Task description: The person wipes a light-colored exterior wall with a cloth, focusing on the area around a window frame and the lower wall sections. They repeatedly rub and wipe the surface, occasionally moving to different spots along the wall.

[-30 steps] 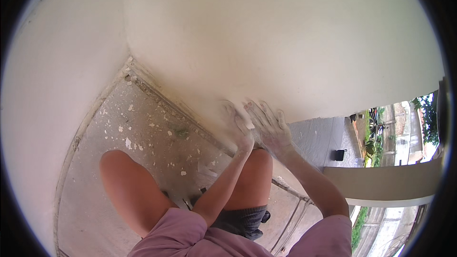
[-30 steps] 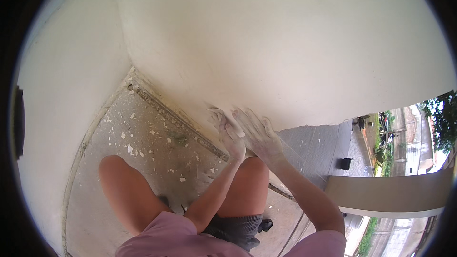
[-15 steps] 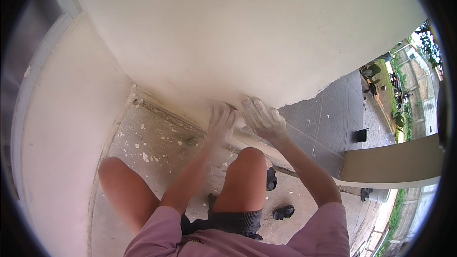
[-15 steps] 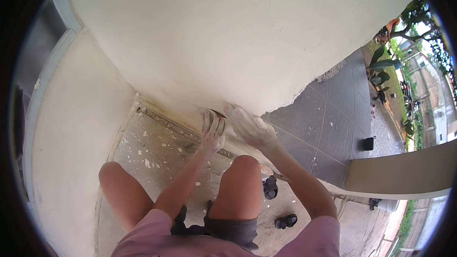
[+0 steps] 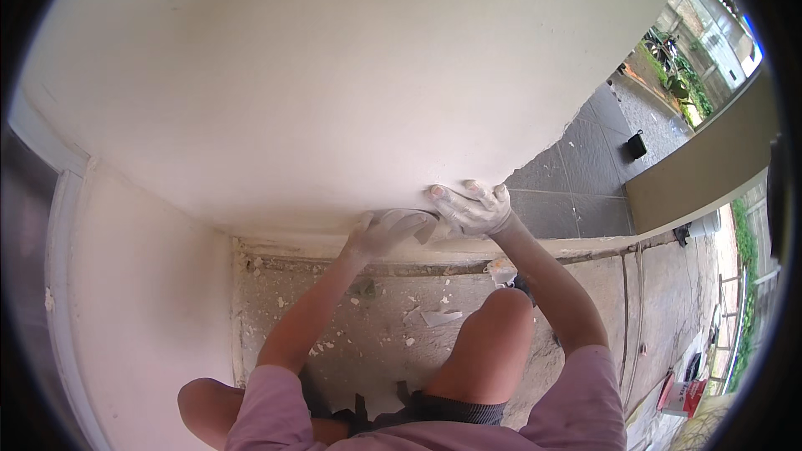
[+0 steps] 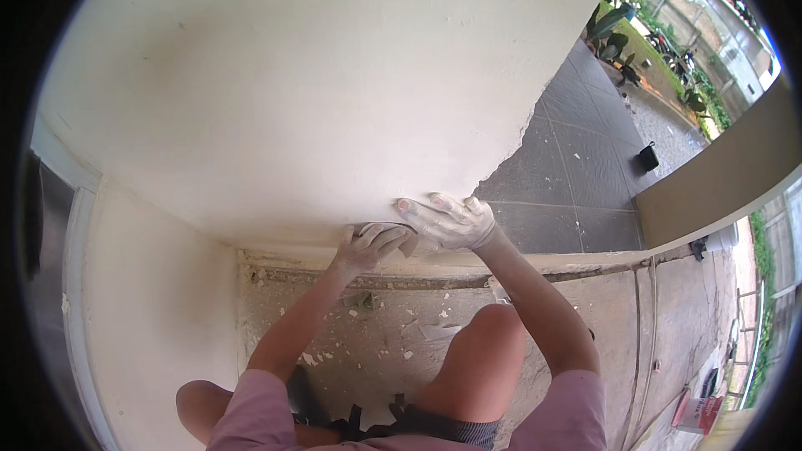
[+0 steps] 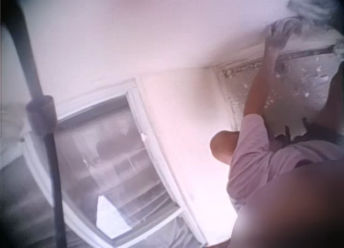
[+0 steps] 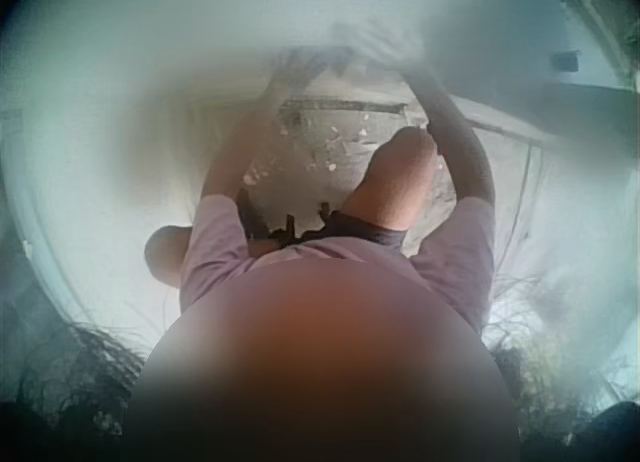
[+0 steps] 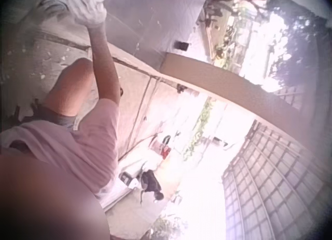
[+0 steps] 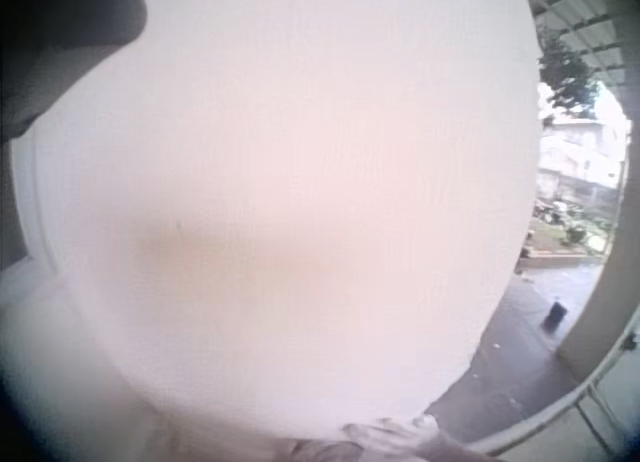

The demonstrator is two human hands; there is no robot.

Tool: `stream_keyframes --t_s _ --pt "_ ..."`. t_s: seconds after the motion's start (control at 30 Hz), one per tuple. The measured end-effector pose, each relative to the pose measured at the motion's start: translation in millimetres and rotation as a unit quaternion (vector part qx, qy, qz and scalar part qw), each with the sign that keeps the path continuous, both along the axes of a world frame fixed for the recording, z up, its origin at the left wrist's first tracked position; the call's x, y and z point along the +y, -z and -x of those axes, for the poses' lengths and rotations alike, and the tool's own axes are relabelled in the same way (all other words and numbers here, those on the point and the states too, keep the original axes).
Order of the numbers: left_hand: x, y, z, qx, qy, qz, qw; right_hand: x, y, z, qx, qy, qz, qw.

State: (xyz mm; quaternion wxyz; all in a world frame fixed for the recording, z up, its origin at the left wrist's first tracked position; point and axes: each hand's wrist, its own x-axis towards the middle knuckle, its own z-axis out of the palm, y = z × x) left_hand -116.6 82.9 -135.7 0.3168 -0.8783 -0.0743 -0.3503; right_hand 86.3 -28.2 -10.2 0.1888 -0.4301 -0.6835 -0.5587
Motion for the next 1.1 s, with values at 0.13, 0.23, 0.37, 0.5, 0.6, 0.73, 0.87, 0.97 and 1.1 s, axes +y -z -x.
stream_keyframes --t_s 0.13,0.23,0.37,0.5,0.6,0.73,0.87,0.97,1.1 --pt "10 -13 -8 -0.07 0.039 -0.073 0.994 -6 3 -2 -0.001 0.057 0.016 0.998" --pt "6 -32 -10 -0.053 0.026 -0.103 0.993 -14 0 1 -0.011 0.083 0.048 0.995" --pt "18 -32 11 -0.05 0.004 -0.128 0.99 -9 32 35 0.101 0.134 0.046 0.985" --pt "18 -63 5 -0.061 -0.012 -0.093 0.994 -17 67 82 0.37 0.172 0.012 0.913" --pt "10 -86 13 -0.056 -0.034 -0.034 0.997 -4 64 108 0.445 0.108 -0.065 0.886" --pt "21 -107 32 0.029 0.0 -0.048 0.998 5 47 112 0.39 0.012 -0.02 0.92" --pt "42 -145 60 0.066 0.011 -0.066 0.996 -3 26 75 0.044 0.131 0.031 0.99" --pt "47 -157 68 0.042 -0.005 -0.075 0.996 0 31 59 0.015 0.146 0.108 0.983" --pt "49 -152 67 -0.016 -0.01 -0.028 0.999 12 26 87 -0.002 0.195 0.005 0.981"
